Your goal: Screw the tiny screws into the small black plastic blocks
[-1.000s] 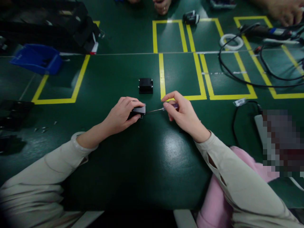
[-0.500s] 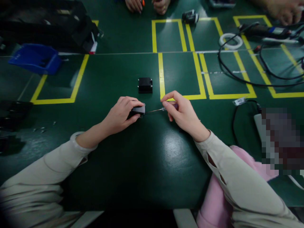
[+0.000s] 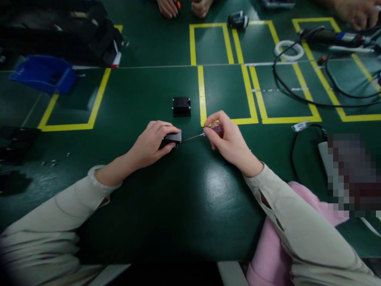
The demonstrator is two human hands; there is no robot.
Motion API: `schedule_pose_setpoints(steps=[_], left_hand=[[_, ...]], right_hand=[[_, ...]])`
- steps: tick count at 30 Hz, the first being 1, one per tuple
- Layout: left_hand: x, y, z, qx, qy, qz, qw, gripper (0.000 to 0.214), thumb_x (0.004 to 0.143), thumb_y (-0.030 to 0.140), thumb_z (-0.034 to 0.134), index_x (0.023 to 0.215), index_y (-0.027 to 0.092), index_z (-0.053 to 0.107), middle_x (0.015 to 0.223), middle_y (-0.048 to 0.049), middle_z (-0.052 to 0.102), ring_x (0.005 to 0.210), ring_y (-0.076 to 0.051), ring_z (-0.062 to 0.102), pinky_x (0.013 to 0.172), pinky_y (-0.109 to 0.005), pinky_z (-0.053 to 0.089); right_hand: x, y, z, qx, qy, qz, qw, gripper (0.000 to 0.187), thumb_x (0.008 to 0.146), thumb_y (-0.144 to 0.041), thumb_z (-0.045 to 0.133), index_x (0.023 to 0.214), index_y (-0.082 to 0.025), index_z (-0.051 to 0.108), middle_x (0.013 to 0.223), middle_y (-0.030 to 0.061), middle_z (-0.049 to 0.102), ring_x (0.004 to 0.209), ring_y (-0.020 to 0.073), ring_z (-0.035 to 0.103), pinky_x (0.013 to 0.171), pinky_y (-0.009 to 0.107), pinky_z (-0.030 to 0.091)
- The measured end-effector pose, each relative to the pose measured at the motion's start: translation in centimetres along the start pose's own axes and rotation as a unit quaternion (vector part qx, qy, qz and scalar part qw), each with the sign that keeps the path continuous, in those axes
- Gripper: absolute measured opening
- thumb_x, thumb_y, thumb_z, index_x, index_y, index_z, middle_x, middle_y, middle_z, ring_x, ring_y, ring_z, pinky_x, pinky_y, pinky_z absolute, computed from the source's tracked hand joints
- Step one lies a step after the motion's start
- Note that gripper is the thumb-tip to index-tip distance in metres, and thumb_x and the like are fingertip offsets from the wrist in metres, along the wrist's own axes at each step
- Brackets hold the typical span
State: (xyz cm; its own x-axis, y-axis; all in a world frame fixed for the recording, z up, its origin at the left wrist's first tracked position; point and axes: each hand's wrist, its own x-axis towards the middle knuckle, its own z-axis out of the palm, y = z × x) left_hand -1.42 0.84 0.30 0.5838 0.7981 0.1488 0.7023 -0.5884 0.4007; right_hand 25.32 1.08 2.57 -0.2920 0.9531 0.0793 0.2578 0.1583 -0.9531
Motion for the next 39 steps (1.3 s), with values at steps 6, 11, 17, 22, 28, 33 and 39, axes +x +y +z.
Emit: schedule_pose_setpoints(steps=[6, 11, 17, 22, 28, 33, 39], left_hand=[[-0.01, -0.01, 0.01, -0.002, 0.002, 0.006, 1.0, 0.035, 0.097, 0.026, 0.053, 0.132, 0.019, 0.052, 0.13, -0.0123, 0.059, 0.121, -0.03, 0.053, 0.101, -0.048, 0.046], [0.02, 0.06, -0.06, -0.005, -0.001, -0.001, 1.0, 0.035, 0.097, 0.026, 0.053, 0.132, 0.019, 0.052, 0.131, -0.0121, 0.059, 0.121, -0.029, 0.053, 0.102, -0.048, 0.046], [0.0, 0.04, -0.05, 0.0, -0.003, -0.004, 1.0, 0.036, 0.096, 0.025, 0.054, 0.132, 0.021, 0.051, 0.13, -0.0116, 0.059, 0.122, -0.03, 0.053, 0.103, -0.05, 0.045], [0.02, 0.03, -0.03, -0.003, -0.002, 0.0, 1.0, 0.036, 0.097, 0.027, 0.053, 0.132, 0.02, 0.051, 0.131, -0.012, 0.059, 0.121, -0.03, 0.053, 0.102, -0.049, 0.046], [0.07, 0.11, -0.06, 0.004, 0.006, 0.01, 1.0, 0.035, 0.098, 0.026, 0.052, 0.131, 0.018, 0.052, 0.129, -0.0129, 0.059, 0.119, -0.03, 0.053, 0.1, -0.048, 0.047], [0.03, 0.22, -0.21, 0.006, 0.002, 0.006, 1.0, 0.036, 0.097, 0.026, 0.053, 0.132, 0.018, 0.051, 0.13, -0.013, 0.059, 0.12, -0.03, 0.053, 0.098, -0.047, 0.047], [0.01, 0.08, -0.1, 0.004, 0.006, 0.009, 1.0, 0.035, 0.097, 0.025, 0.053, 0.132, 0.018, 0.052, 0.129, -0.0128, 0.059, 0.119, -0.03, 0.054, 0.098, -0.047, 0.047]], right_hand=[[0.09, 0.16, 0.02, 0.007, 0.003, 0.002, 1.0, 0.028, 0.094, -0.05, 0.066, 0.091, -0.025, 0.054, 0.057, -0.0072, 0.05, 0.046, 0.0102, 0.051, 0.046, 0.027, 0.038], [0.06, 0.34, -0.1, 0.004, -0.011, 0.005, 1.0, 0.024, 0.098, -0.048, 0.06, 0.091, -0.025, 0.054, 0.052, -0.0082, 0.048, 0.044, 0.0106, 0.049, 0.046, 0.027, 0.036], [0.04, 0.3, -0.07, 0.015, -0.008, 0.004, 1.0, 0.023, 0.097, -0.046, 0.062, 0.094, -0.025, 0.055, 0.054, -0.0079, 0.051, 0.047, 0.0107, 0.052, 0.049, 0.027, 0.039], [0.06, 0.26, -0.16, 0.0, -0.011, 0.009, 1.0, 0.019, 0.099, -0.041, 0.06, 0.092, -0.023, 0.056, 0.051, -0.0079, 0.05, 0.044, 0.0101, 0.05, 0.046, 0.026, 0.036], [0.08, 0.12, -0.11, 0.017, -0.009, 0.006, 1.0, 0.016, 0.097, -0.039, 0.062, 0.095, -0.024, 0.056, 0.055, -0.0079, 0.052, 0.047, 0.01, 0.053, 0.049, 0.026, 0.04], [0.0, 0.1, -0.19, -0.001, -0.016, 0.016, 1.0, 0.013, 0.099, -0.035, 0.059, 0.093, -0.024, 0.057, 0.051, -0.008, 0.049, 0.044, 0.0104, 0.051, 0.046, 0.026, 0.037], [0.03, 0.23, -0.21, 0.017, -0.018, 0.007, 1.0, 0.005, 0.099, -0.028, 0.059, 0.1, -0.024, 0.055, 0.056, -0.0078, 0.053, 0.048, 0.0103, 0.054, 0.05, 0.026, 0.04]])
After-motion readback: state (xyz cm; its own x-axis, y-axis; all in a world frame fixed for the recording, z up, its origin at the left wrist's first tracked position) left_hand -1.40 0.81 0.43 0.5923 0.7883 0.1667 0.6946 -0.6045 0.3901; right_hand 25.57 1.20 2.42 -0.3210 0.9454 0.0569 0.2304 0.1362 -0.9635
